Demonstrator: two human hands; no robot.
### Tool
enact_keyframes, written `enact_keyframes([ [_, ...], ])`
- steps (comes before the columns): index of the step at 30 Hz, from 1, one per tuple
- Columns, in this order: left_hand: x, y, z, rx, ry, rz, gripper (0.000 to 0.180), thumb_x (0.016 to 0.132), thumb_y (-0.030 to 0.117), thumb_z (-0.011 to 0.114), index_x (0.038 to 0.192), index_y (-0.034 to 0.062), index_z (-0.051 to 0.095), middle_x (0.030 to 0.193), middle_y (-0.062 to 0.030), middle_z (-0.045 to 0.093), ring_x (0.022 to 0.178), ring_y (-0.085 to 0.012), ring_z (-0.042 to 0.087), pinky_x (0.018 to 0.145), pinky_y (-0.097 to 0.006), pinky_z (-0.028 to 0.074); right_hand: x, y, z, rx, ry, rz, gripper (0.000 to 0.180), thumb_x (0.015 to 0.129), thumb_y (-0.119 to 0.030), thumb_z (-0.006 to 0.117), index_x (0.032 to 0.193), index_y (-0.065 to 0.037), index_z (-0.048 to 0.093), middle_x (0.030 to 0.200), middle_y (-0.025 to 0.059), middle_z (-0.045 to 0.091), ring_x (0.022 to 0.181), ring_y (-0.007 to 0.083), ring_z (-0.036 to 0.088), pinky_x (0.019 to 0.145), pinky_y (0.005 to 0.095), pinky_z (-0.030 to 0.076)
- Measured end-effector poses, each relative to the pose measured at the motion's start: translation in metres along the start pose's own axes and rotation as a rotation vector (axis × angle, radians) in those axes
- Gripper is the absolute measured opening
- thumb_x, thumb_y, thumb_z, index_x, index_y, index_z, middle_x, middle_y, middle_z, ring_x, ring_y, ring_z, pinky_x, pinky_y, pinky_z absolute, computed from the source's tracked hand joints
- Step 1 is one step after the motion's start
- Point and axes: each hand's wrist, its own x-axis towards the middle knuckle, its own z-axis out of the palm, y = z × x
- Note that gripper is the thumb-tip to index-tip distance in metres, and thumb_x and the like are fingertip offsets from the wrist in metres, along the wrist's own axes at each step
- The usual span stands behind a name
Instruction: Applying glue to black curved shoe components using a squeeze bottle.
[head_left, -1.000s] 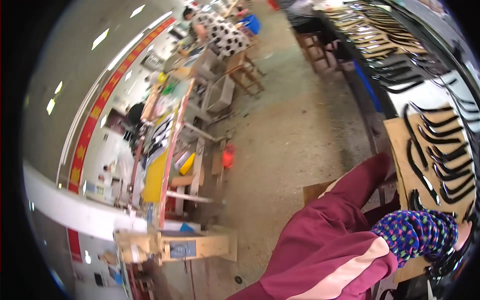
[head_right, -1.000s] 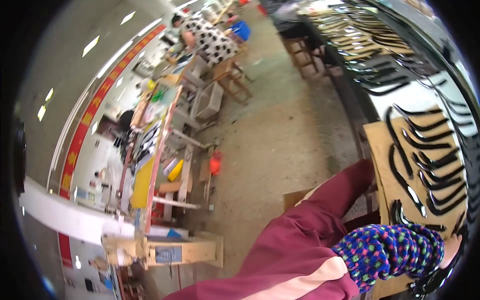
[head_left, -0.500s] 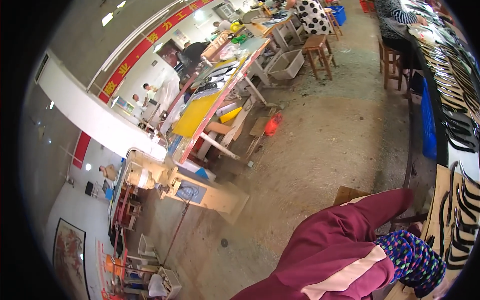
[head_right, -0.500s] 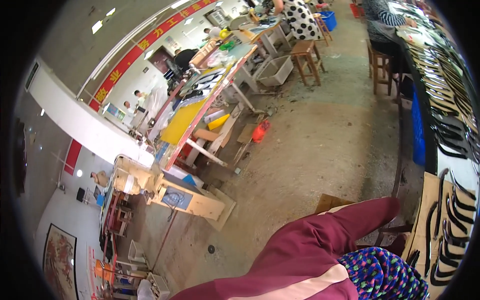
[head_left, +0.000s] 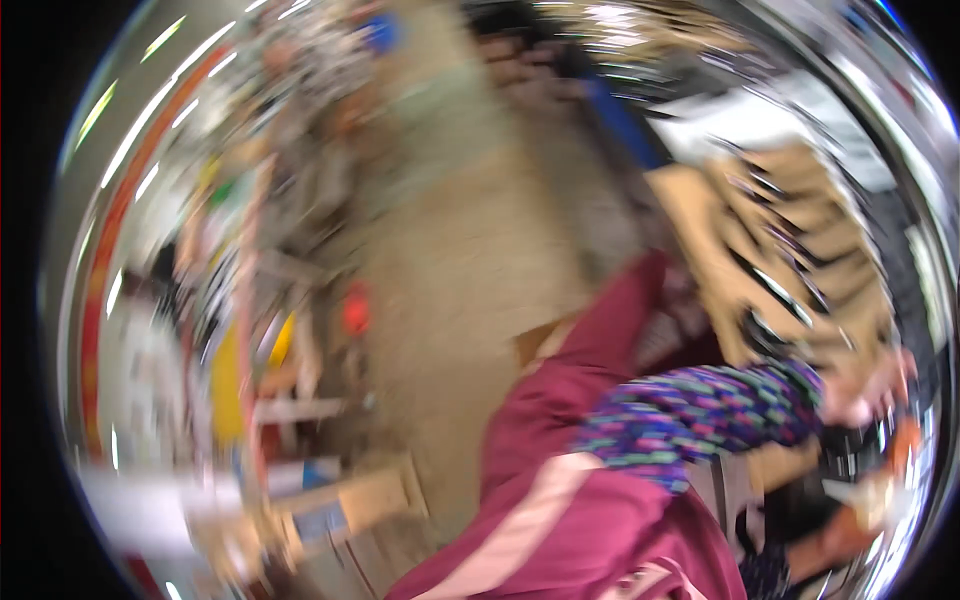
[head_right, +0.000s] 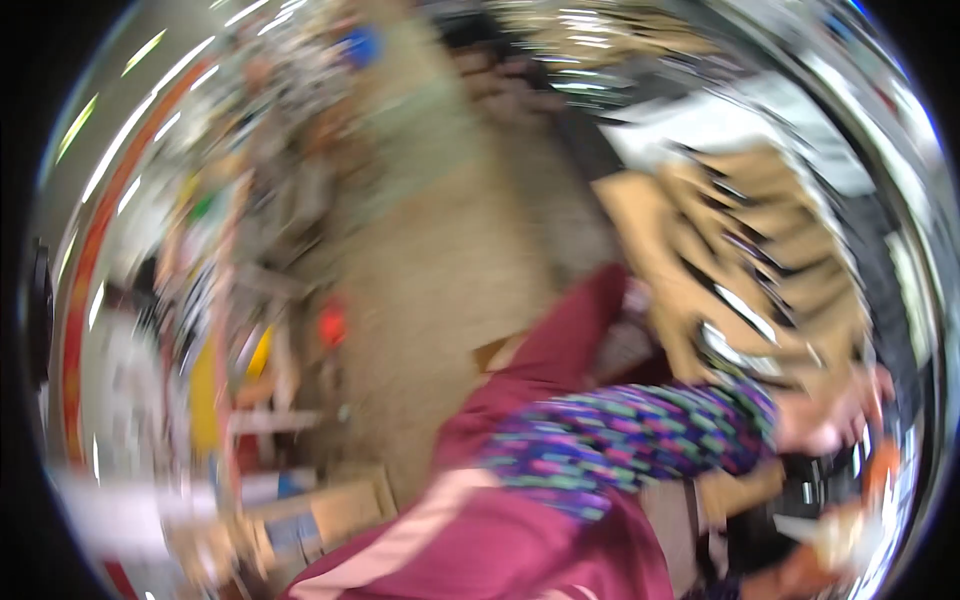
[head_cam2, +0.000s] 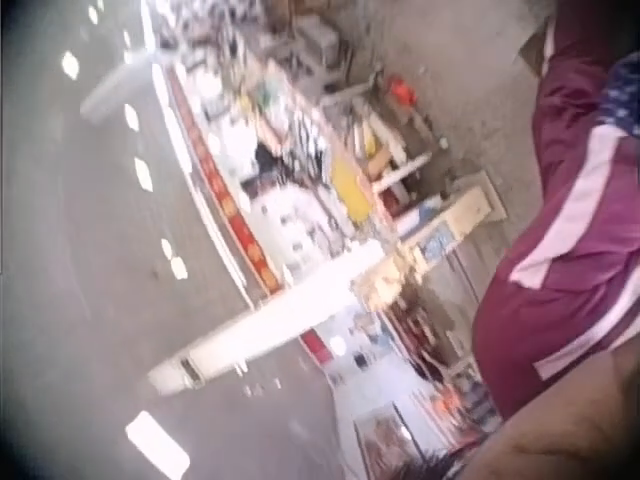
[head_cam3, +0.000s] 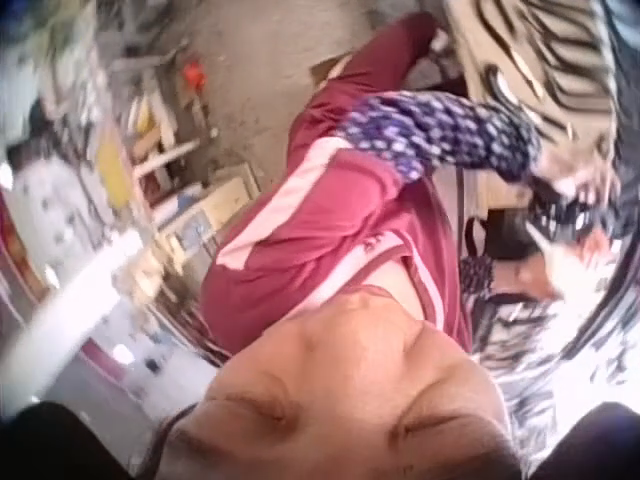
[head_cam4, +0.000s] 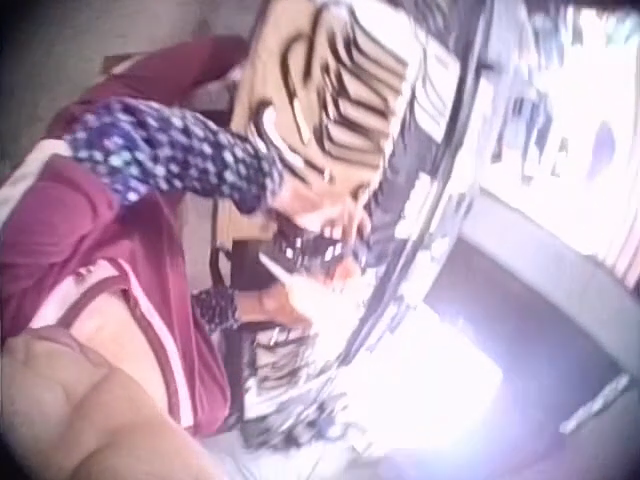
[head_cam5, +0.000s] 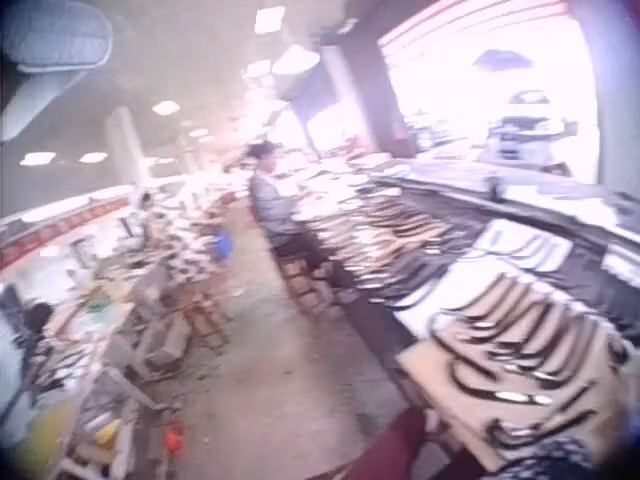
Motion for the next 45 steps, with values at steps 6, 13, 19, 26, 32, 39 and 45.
enact_keyframes([
  [6,-0.018,-0.013,-0.004,-0.1,-0.179,-0.26,0.045,0.081,0.036,0.046,0.121,0.0144,0.045,0.1,-0.0082,0.06,0.067,-0.0096,0.048,0.056,-0.02,0.037,-0.024,0.104,0.121,-0.628,0.354,-0.282,0.082,0.07,-0.04,0.069,0.129,0.0,0.028,0.128,0.016,0.039,0.114,0.0332,0.042,0.087,0.052,0.04],
  [13,-0.071,-0.03,-0.017,-0.136,-0.163,-0.529,0.056,0.086,0.043,0.041,0.133,0.0128,0.032,0.112,-0.01,0.052,0.075,-0.0114,0.048,0.065,-0.023,0.042,-0.054,0.117,0.154,-0.734,0.455,-0.405,0.081,0.071,-0.043,0.068,0.129,-0.001,0.03,0.125,0.0159,0.042,0.112,0.0322,0.045,0.083,0.0517,0.044],
  [19,-0.13,0.007,0.0,0.019,-0.153,-0.533,0.047,0.09,0.037,0.042,0.124,0.0036,0.038,0.096,-0.0041,0.051,0.072,-0.0071,0.043,0.061,-0.019,0.037,-0.033,0.139,0.165,-0.688,0.378,-0.336,0.083,0.069,-0.045,0.069,0.129,-0.003,0.029,0.126,0.0149,0.041,0.114,0.0317,0.043,0.083,0.0521,0.044],
  [26,-0.173,0.082,0.019,0.707,0.376,-0.44,0.021,0.089,0.02,0.051,0.091,0.0005,0.056,0.065,0.0044,0.046,0.052,-0.0003,0.035,0.045,-0.014,0.025,0.026,0.18,0.174,-0.809,0.288,-0.4,0.085,0.069,-0.046,0.069,0.132,-0.008,0.026,0.131,0.0172,0.034,0.117,0.0335,0.039,0.087,0.0516,0.04],
  [32,-0.184,0.132,0.022,0.92,0.422,-0.407,0.016,0.083,0.01,0.059,0.093,-0.0029,0.062,0.07,0.0038,0.055,0.056,-0.0004,0.04,0.049,-0.014,0.03,0.065,0.21,0.18,-0.949,0.242,-0.323,0.093,0.063,-0.049,0.072,0.131,-0.003,0.027,0.131,0.0181,0.035,0.117,0.0355,0.038,0.088,0.0527,0.04],
  [39,-0.185,0.16,0.027,1.041,0.46,-0.348,0.013,0.079,0.008,0.062,0.088,-0.0022,0.064,0.071,0.0017,0.059,0.06,-0.0005,0.047,0.052,-0.014,0.035,0.087,0.238,0.183,-1.113,0.309,-0.168,0.098,0.058,-0.055,0.072,0.129,-0.001,0.029,0.128,0.0166,0.039,0.112,0.0333,0.042,0.083,0.0482,0.043],
  [45,-0.184,0.169,0.029,1.07,0.475,-0.361,0.012,0.078,0.009,0.063,0.085,-0.0006,0.065,0.068,0.0026,0.058,0.057,0.0009,0.046,0.049,-0.012,0.034,0.097,0.245,0.188,-1.188,0.327,-0.109,0.098,0.058,-0.056,0.072,0.128,-0.002,0.029,0.126,0.0164,0.04,0.11,0.0334,0.043,0.084,0.0491,0.042],
])
